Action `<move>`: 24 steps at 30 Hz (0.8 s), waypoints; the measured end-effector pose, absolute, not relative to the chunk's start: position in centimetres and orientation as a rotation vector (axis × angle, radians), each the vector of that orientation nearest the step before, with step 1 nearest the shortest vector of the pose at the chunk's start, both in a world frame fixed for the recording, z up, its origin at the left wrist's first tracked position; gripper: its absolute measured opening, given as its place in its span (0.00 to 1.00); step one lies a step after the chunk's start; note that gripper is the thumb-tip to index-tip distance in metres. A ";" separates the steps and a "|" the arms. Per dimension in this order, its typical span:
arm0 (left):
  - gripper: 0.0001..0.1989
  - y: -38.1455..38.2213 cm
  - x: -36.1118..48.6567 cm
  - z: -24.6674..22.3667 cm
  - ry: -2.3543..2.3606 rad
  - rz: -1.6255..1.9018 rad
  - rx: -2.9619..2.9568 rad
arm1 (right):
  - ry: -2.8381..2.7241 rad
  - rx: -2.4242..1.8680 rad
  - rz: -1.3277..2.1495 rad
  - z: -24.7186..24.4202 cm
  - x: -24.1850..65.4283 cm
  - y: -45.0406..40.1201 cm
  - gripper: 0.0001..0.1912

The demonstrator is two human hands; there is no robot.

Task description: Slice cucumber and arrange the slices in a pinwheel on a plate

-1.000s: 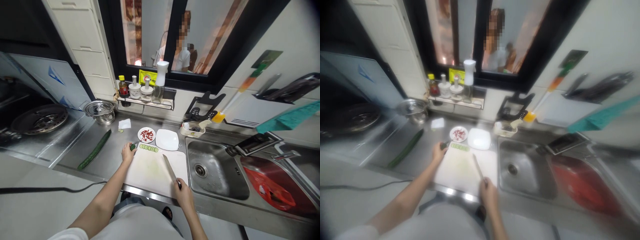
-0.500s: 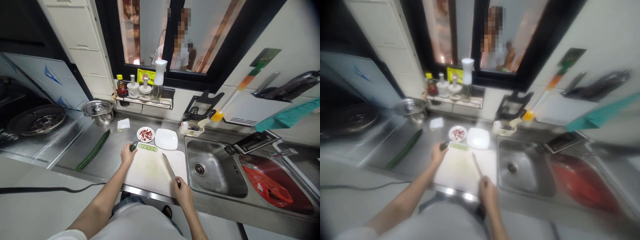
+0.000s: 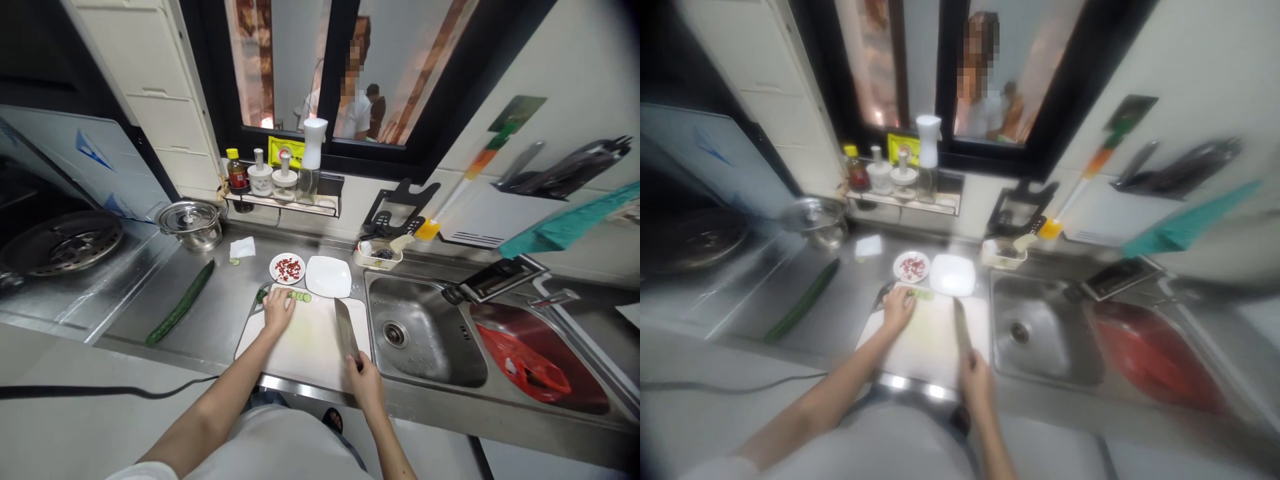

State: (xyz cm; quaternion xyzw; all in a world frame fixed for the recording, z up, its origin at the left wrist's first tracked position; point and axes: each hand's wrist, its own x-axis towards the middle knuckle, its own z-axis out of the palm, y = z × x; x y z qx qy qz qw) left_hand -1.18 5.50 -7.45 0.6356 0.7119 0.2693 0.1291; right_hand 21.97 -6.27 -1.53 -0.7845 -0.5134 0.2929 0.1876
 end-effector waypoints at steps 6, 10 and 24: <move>0.13 7.0 1.6 -7.6 1.979 0.580 1.898 | -1.445 -2.101 0.836 -1.9 22.1 -6.9 0.17; 0.15 7.8 2.7 -7.1 1.957 0.433 1.998 | -1.421 -2.092 0.824 -2.1 22.2 -7.3 0.17; 0.15 8.2 3.2 -6.3 2.031 0.235 2.070 | -1.400 -2.069 0.831 -2.1 22.3 -7.5 0.16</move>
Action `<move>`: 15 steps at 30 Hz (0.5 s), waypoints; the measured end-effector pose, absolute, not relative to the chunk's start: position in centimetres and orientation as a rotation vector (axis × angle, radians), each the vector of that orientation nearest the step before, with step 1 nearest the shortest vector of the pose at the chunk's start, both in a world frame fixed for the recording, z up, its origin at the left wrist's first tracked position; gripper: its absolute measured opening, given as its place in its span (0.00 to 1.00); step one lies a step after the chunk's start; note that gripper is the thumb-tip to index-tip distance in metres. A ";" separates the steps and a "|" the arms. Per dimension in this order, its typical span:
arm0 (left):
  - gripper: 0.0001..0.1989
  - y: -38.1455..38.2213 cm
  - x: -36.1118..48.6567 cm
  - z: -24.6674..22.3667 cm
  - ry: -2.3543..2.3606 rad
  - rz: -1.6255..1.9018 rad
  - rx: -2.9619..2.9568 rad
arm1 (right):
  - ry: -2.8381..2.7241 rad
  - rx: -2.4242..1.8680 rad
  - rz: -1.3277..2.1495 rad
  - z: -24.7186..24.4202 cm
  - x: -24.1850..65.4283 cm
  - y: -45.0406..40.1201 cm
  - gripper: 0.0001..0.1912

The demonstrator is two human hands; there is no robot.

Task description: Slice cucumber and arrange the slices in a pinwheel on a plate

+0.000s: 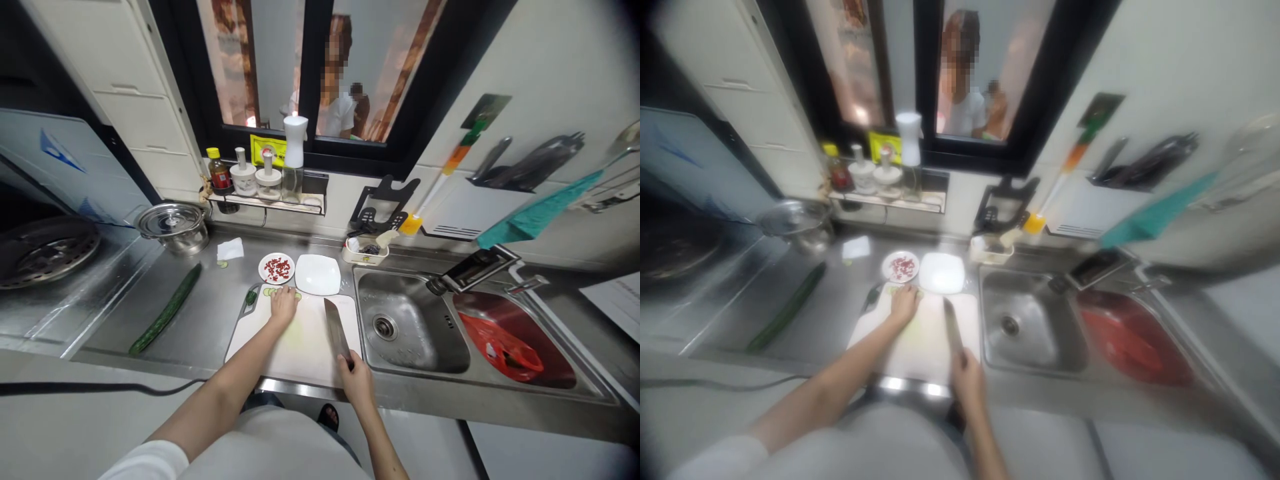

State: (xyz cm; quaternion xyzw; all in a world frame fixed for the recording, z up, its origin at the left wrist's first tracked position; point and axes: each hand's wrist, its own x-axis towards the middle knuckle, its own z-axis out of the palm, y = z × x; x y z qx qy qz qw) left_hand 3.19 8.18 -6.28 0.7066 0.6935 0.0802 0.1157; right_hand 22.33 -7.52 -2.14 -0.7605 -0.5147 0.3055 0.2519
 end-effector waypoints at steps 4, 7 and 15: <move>0.13 8.2 3.0 -6.1 2.003 0.237 2.086 | -1.401 -2.048 0.855 -2.1 22.3 -7.2 0.16; 0.12 8.3 2.9 -6.2 1.984 0.233 2.093 | -1.405 -2.059 0.868 -2.0 22.3 -7.1 0.17; 0.11 8.1 3.2 -6.5 2.003 0.308 2.093 | -1.384 -2.059 0.894 -2.0 22.2 -7.0 0.18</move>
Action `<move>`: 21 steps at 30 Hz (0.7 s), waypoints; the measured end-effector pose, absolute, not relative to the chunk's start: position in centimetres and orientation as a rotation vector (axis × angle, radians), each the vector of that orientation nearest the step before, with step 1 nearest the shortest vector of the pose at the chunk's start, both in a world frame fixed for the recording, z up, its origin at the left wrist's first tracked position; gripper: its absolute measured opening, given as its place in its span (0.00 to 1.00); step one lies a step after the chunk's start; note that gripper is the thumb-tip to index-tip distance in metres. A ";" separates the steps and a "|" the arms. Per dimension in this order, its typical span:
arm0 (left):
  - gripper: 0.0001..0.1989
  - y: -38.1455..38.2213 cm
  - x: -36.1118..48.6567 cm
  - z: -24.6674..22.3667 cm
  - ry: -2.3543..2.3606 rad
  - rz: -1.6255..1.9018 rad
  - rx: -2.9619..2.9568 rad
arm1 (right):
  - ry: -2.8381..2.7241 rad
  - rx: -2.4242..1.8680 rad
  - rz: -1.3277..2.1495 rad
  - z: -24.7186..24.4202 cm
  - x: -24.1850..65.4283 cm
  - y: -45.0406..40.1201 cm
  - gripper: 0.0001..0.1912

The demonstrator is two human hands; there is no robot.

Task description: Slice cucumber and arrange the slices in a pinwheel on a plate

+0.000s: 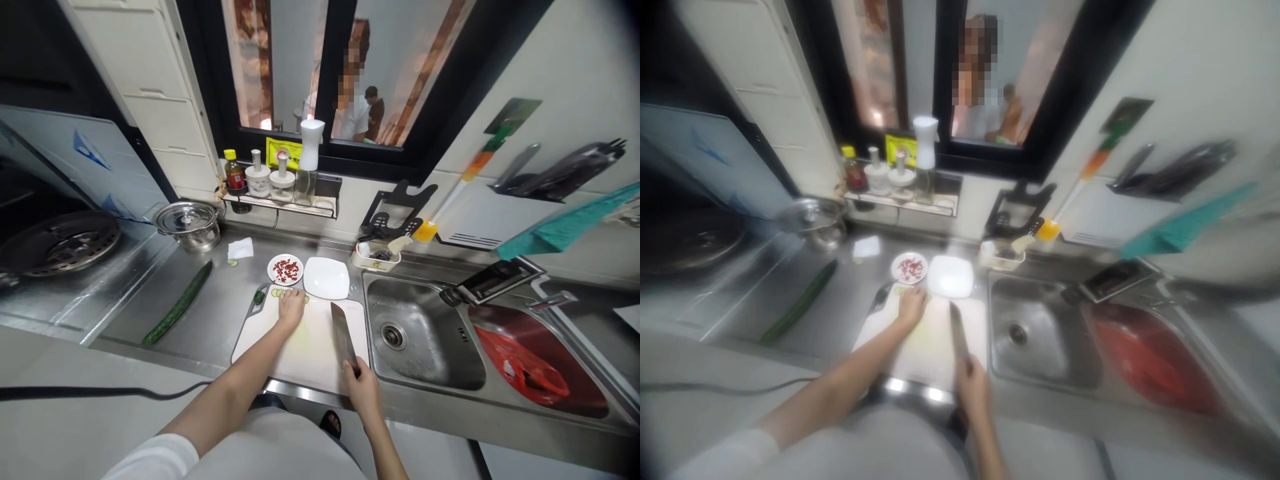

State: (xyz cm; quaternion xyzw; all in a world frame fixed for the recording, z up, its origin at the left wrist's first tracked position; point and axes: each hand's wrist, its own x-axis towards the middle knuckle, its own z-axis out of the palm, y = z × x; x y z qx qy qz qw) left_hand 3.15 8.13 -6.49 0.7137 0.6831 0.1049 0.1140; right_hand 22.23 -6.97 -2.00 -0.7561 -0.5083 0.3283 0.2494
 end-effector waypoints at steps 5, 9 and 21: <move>0.09 7.5 3.3 -5.7 1.968 0.411 1.933 | -1.368 -2.099 0.874 -2.1 22.4 -7.1 0.19; 0.10 7.1 2.2 -5.6 1.856 0.452 1.802 | -1.358 -2.097 0.868 -2.3 22.6 -7.2 0.20; 0.09 7.7 -1.4 -4.7 1.215 0.009 2.058 | -1.433 -2.038 0.832 -2.4 22.1 -7.4 0.16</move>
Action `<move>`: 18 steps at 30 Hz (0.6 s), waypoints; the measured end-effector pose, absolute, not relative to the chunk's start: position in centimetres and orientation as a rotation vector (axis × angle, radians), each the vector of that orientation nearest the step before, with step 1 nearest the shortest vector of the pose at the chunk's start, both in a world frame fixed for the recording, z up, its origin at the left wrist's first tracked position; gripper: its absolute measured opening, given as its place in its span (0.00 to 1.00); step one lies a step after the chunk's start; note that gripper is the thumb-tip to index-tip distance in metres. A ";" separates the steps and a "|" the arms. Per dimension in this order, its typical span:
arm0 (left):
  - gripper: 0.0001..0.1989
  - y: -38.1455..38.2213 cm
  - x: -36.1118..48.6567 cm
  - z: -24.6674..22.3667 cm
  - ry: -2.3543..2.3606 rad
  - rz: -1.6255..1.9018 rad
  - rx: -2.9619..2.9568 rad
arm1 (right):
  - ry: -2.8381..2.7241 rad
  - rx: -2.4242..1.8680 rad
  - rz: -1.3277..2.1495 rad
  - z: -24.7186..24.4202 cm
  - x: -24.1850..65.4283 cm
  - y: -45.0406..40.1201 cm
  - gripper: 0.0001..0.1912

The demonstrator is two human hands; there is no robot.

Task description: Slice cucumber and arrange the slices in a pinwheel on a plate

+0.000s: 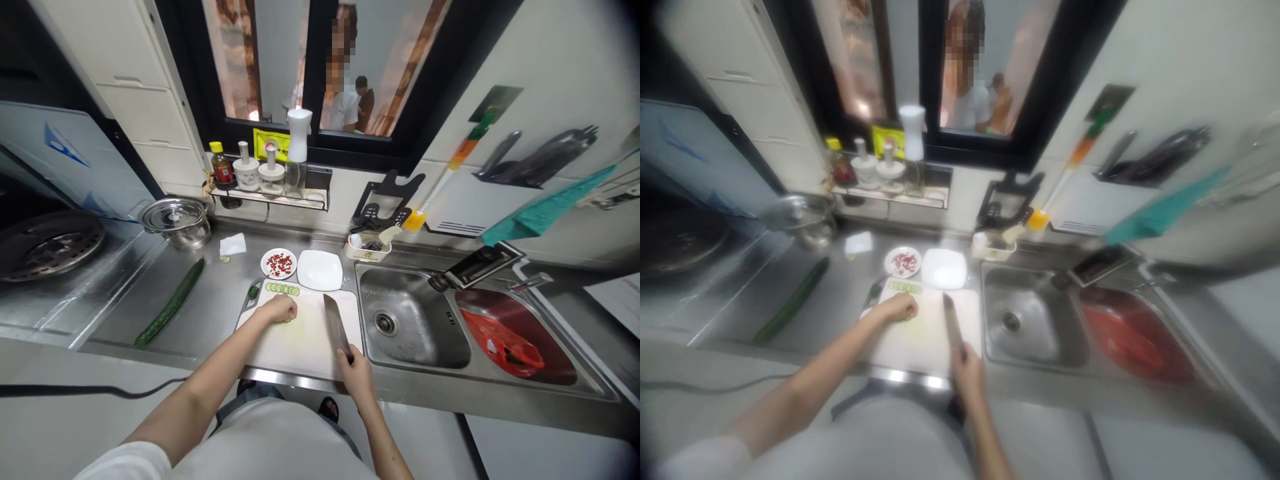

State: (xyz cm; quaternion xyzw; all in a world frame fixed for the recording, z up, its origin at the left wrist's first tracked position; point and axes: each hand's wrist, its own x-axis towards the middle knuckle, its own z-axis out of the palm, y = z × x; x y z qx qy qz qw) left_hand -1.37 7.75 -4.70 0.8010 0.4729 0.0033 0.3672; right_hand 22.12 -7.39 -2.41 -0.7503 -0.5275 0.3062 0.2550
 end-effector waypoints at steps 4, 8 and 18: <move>0.09 7.7 -1.1 -4.7 1.163 0.030 2.122 | -1.494 -2.081 0.857 -1.9 21.8 -7.4 0.17; 0.06 7.4 -1.7 -4.9 1.282 0.175 2.152 | -1.756 -2.229 0.858 -0.9 21.4 -7.4 0.17; 0.07 4.0 -2.4 -6.8 1.690 0.287 1.901 | -2.401 -2.297 0.726 0.4 19.5 -7.1 0.16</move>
